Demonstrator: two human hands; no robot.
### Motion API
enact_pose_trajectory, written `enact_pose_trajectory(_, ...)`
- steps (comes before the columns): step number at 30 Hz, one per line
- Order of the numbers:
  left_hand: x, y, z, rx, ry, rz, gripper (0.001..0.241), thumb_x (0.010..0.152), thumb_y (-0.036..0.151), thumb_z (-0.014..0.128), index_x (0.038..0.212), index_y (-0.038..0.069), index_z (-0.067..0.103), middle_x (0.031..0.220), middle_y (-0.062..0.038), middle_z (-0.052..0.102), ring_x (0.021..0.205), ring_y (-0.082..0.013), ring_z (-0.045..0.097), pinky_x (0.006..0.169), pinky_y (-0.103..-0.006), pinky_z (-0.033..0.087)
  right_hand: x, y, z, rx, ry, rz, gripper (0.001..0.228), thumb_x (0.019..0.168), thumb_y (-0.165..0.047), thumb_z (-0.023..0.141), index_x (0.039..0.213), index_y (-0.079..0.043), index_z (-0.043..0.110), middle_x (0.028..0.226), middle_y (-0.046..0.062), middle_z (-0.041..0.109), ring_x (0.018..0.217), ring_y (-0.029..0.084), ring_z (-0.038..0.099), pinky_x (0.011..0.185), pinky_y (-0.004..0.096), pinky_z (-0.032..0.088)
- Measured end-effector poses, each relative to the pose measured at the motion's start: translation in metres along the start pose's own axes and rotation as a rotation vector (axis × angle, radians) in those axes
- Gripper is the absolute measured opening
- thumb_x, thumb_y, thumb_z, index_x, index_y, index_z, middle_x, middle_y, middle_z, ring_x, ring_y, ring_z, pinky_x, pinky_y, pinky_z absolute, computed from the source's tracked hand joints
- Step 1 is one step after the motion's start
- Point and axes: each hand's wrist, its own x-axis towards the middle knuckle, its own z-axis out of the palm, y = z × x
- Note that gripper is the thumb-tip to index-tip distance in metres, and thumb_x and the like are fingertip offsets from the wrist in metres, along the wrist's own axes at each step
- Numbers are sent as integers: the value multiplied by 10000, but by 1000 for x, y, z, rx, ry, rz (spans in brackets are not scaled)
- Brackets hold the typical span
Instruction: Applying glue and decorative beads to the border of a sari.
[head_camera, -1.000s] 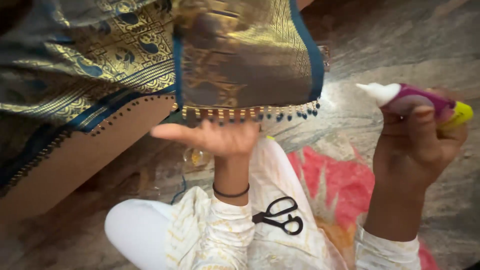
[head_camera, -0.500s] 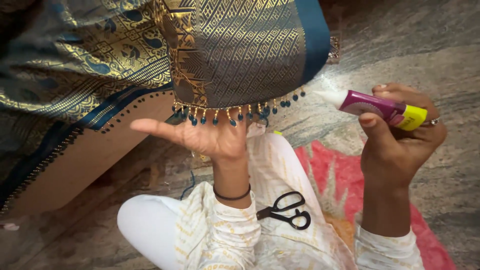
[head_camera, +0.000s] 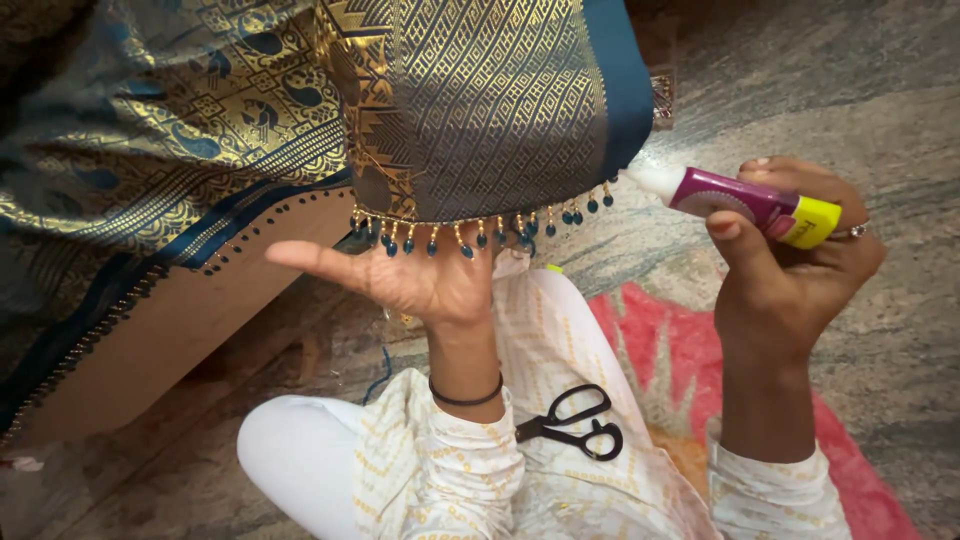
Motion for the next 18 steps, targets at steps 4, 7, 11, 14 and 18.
enact_pose_trajectory(4,0,-1,2,-5,20,2,1194,904,909,585,1586,-56,416,1627,-273,416,1531,-409,363,1324,-596,253,0,1,-3,-10,15,7,314,919,-107,898,1127,-52,668,1144,81,670,1045,128,640,982,250,543)
enact_pose_trajectory(7,-1,-1,3,21,58,13,1192,909,904,575,1588,-61,407,1627,-269,411,1525,-415,365,1316,-623,258,0,1,-5,-35,22,-1,312,922,-102,898,1125,-44,668,1132,82,668,1048,135,641,966,248,525)
enact_pose_trajectory(11,0,-5,4,20,78,37,1192,916,890,573,1587,-75,374,1623,-296,382,1529,-458,342,1277,-655,244,-1,5,-10,-67,6,-52,305,936,-100,898,1118,-38,662,1124,75,668,1046,138,627,968,251,517)
enact_pose_trajectory(14,-2,-7,3,1,127,66,1199,915,911,583,1577,-63,359,1603,-283,392,1510,-449,362,1269,-647,260,3,3,-8,-101,22,-40,292,935,-97,895,1097,-38,660,1119,64,669,1010,138,627,945,258,528)
enact_pose_trajectory(18,-1,-22,8,-37,228,107,1221,897,945,609,1580,-33,350,1577,-228,435,1473,-392,430,1266,-595,332,4,86,-66,-161,84,87,269,988,-93,870,1063,-36,618,1043,54,618,893,123,590,856,258,514)
